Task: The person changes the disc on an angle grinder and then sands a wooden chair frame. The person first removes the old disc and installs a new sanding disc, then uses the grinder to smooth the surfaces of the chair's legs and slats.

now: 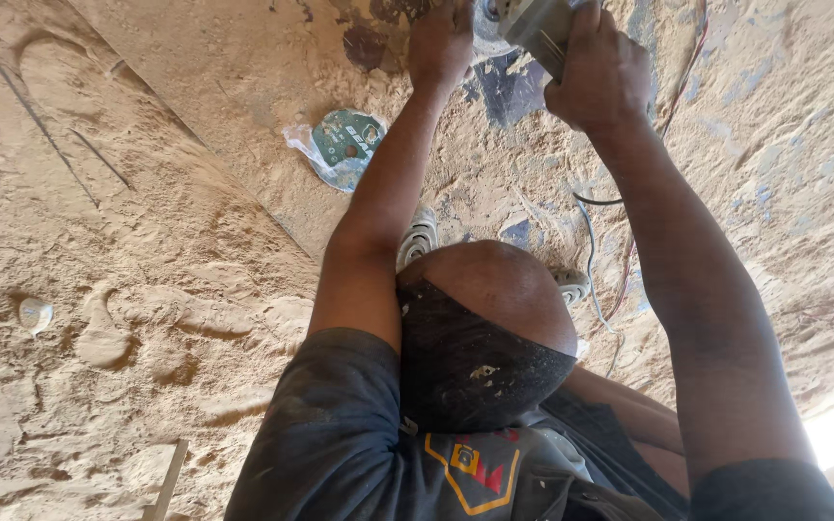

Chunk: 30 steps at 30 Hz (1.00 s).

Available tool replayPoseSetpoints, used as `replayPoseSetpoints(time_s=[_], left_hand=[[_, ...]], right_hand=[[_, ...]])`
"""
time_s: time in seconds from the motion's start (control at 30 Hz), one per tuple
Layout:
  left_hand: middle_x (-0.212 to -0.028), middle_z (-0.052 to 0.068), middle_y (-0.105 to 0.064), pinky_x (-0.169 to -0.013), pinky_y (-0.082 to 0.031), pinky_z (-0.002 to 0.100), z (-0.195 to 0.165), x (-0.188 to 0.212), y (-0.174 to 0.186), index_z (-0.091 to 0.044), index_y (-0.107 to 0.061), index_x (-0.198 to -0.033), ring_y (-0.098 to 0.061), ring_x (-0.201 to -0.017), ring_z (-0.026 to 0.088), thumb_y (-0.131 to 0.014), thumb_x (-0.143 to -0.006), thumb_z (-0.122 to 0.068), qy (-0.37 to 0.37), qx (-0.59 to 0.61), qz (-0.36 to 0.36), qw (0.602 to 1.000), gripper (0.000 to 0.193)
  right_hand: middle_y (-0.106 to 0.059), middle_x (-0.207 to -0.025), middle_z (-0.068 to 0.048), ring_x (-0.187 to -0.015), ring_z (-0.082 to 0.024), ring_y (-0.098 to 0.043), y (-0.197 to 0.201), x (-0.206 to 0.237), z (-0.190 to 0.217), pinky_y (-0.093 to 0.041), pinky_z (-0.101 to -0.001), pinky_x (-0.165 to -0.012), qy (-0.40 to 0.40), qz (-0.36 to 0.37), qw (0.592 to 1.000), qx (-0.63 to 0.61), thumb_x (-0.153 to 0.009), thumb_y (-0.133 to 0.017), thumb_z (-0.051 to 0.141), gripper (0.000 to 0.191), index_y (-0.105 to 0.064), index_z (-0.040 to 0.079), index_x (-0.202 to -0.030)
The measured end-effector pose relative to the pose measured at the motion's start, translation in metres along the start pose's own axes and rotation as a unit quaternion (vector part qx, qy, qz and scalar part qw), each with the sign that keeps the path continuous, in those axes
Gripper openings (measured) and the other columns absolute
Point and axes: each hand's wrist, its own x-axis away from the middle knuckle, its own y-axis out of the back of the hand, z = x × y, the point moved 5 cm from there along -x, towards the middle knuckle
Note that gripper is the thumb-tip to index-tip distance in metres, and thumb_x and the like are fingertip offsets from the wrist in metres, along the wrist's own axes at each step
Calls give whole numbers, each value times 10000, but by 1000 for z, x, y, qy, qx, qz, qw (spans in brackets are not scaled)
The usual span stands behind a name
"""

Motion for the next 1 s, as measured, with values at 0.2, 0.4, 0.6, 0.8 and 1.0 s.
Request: replayPoseSetpoints(time_s=[0.2, 0.4, 0.6, 0.8, 1.0], left_hand=[[-547, 56, -667, -259, -489, 235, -16, 1, 11, -30, -645, -997, -682, -319, 114, -443, -1017, -310, -85, -27, -20, 996, 345], [-510, 45, -667, -334, -501, 234, -8, -2, 5, -57, -653, -897, -721, -370, 107, -432, -1070, -346, -29, -50, 15, 998, 403], [-520, 38, -632, -277, -496, 236, -1, -7, -1, -44, -658, -880, -710, -368, 100, -463, -1072, -352, -21, -41, 12, 999, 412], [-492, 46, -640, -295, -496, 236, -2, -7, -3, -64, -685, -991, -681, -330, 91, -468, -1049, -363, -15, -44, 16, 999, 374], [-503, 57, -646, -304, -515, 243, -5, -3, 0, -62, -681, -1019, -698, -346, 106, -467, -1044, -349, -7, -22, 9, 1000, 359]], right_hand=[[-641, -1127, -207, -907, -350, -724, 0, -3, 7, -607, -465, -775, -12, 27, 999, -40, -816, -845, 223, 755, -405, -31, -1374], [-619, -1095, -214, -897, -355, -712, 6, -8, 14, -604, -462, -751, -10, 59, 998, 30, -756, -840, 225, 747, -436, -60, -1317], [-613, -1094, -200, -883, -341, -709, 10, -8, 15, -599, -455, -713, 9, 53, 997, 49, -770, -831, 211, 695, -457, -60, -1290], [-621, -1062, -200, -854, -336, -713, 10, -7, 11, -601, -443, -688, 16, 56, 997, 58, -783, -836, 219, 645, -469, -48, -1241], [-629, -1053, -217, -828, -354, -715, 4, -7, 10, -605, -448, -678, 18, 36, 998, 53, -743, -849, 233, 703, -454, -64, -1243]])
